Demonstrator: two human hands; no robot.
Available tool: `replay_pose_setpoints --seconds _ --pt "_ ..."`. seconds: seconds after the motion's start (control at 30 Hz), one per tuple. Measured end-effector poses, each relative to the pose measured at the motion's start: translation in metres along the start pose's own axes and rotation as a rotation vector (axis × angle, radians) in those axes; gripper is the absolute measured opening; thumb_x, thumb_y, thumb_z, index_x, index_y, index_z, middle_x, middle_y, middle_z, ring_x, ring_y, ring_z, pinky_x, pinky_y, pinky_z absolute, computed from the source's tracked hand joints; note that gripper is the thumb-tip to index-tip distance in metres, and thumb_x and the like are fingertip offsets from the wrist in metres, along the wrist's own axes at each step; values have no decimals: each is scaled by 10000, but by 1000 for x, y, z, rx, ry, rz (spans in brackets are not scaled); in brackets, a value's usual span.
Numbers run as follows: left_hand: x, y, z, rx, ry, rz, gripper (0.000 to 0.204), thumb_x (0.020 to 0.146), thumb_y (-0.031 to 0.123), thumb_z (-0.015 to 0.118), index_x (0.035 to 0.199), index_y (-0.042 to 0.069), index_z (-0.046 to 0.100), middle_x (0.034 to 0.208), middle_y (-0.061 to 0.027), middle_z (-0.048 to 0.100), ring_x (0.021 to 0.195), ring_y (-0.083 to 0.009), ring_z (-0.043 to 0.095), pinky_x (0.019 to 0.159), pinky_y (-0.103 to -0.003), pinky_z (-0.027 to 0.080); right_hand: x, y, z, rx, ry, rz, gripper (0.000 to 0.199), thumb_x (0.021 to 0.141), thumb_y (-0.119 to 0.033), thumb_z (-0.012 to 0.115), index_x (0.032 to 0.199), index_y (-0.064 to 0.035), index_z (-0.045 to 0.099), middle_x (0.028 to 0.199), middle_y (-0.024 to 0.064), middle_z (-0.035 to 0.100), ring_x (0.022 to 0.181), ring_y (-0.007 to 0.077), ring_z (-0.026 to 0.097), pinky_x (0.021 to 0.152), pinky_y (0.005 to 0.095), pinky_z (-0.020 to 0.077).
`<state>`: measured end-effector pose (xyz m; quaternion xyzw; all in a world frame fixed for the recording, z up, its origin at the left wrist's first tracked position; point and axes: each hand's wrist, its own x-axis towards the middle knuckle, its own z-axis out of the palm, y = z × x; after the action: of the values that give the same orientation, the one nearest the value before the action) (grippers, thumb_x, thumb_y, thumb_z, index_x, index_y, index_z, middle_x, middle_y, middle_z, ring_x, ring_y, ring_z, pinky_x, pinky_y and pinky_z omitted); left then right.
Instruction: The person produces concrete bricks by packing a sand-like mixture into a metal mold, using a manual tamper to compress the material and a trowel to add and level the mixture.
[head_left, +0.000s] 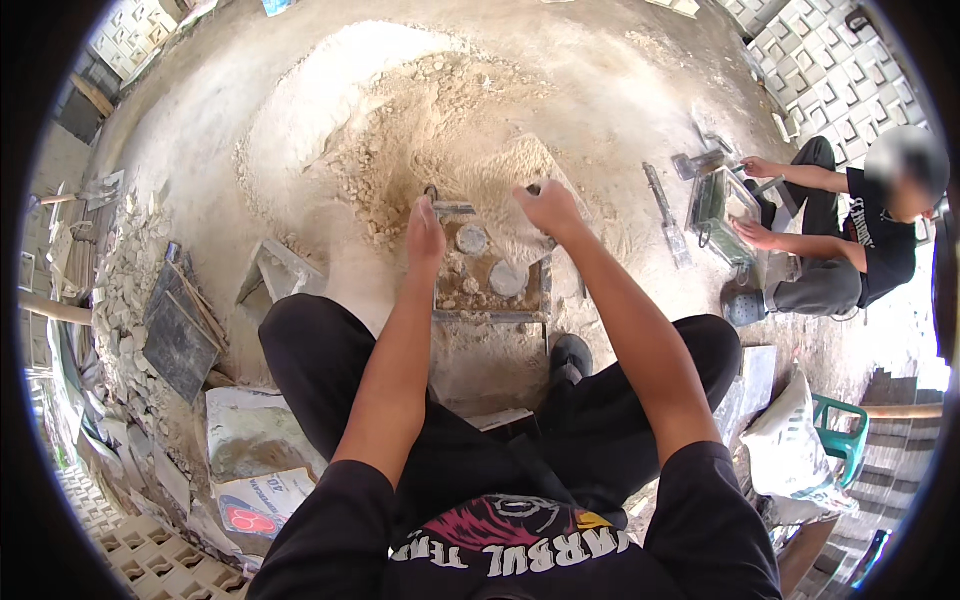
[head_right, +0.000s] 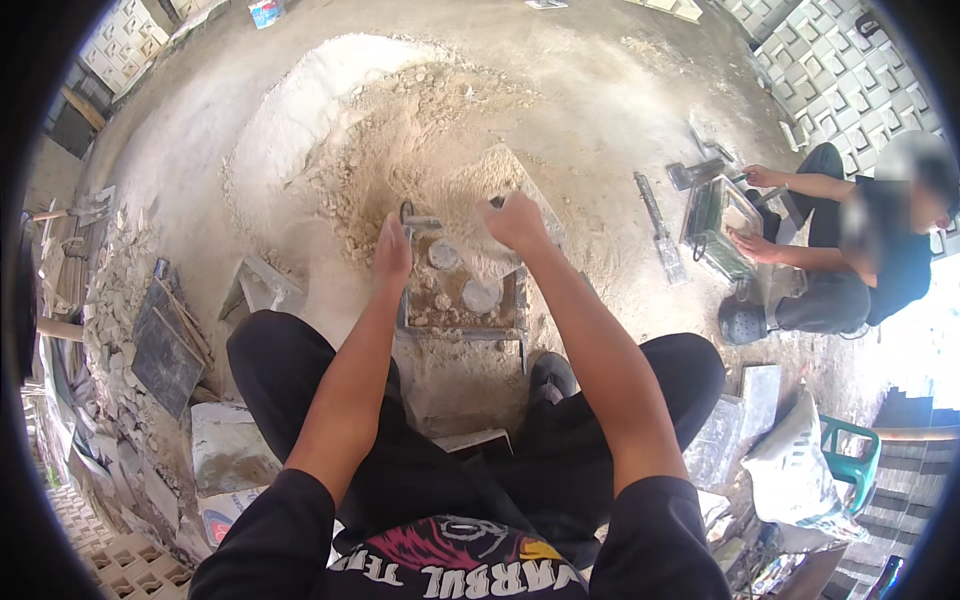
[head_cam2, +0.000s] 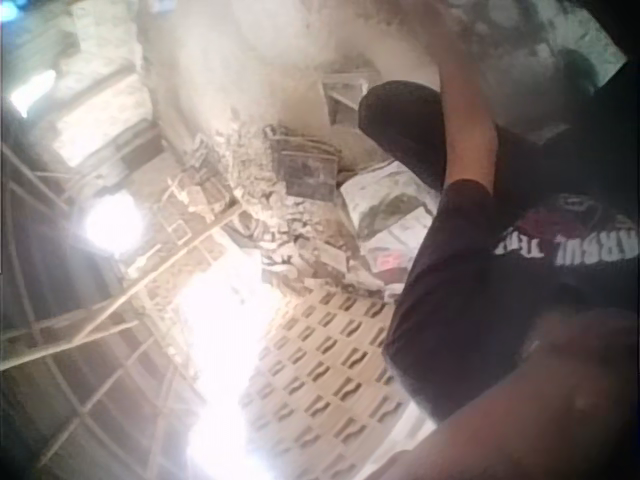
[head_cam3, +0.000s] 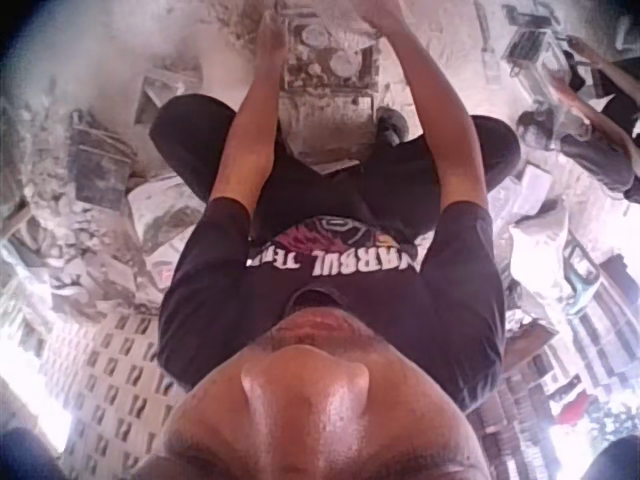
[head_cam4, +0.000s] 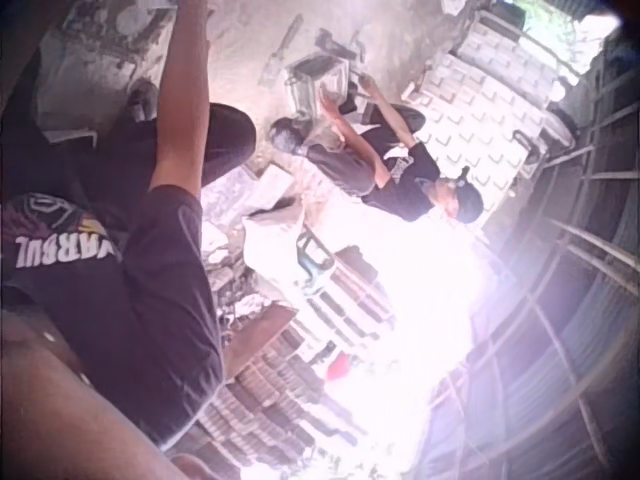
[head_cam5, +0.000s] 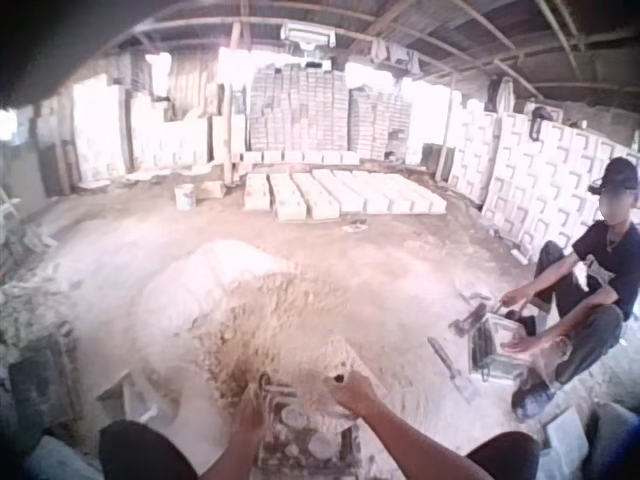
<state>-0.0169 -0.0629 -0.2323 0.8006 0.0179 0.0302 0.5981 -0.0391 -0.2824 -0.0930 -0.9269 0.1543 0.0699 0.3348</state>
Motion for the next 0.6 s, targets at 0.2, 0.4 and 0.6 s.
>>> replay_pose_setpoints --seconds 0.2,0.4,0.6 --pt "-15 12 -6 -186 -165 0 757 1009 534 166 1361 -79 437 1405 -210 467 1327 -305 418 1116 -345 279 -60 5 29 216 -160 171 519 862 -410 582 710 86 606 642 219 622 553 288 634 542 416 496" --pt "-16 -17 -8 -304 -152 -129 807 998 578 159 1380 -86 413 1432 -202 441 1352 -267 390 1128 -318 246 -57 0 67 770 -308 304 376 896 -217 491 620 32 549 565 158 564 476 230 566 430 369 432" --pt "-16 -12 6 -342 -233 -192 864 975 631 166 1384 -94 400 1451 -224 411 1375 -256 370 1133 -307 235 -23 -3 67 770 -381 348 290 890 -109 417 661 15 545 588 137 567 481 224 572 419 359 450"
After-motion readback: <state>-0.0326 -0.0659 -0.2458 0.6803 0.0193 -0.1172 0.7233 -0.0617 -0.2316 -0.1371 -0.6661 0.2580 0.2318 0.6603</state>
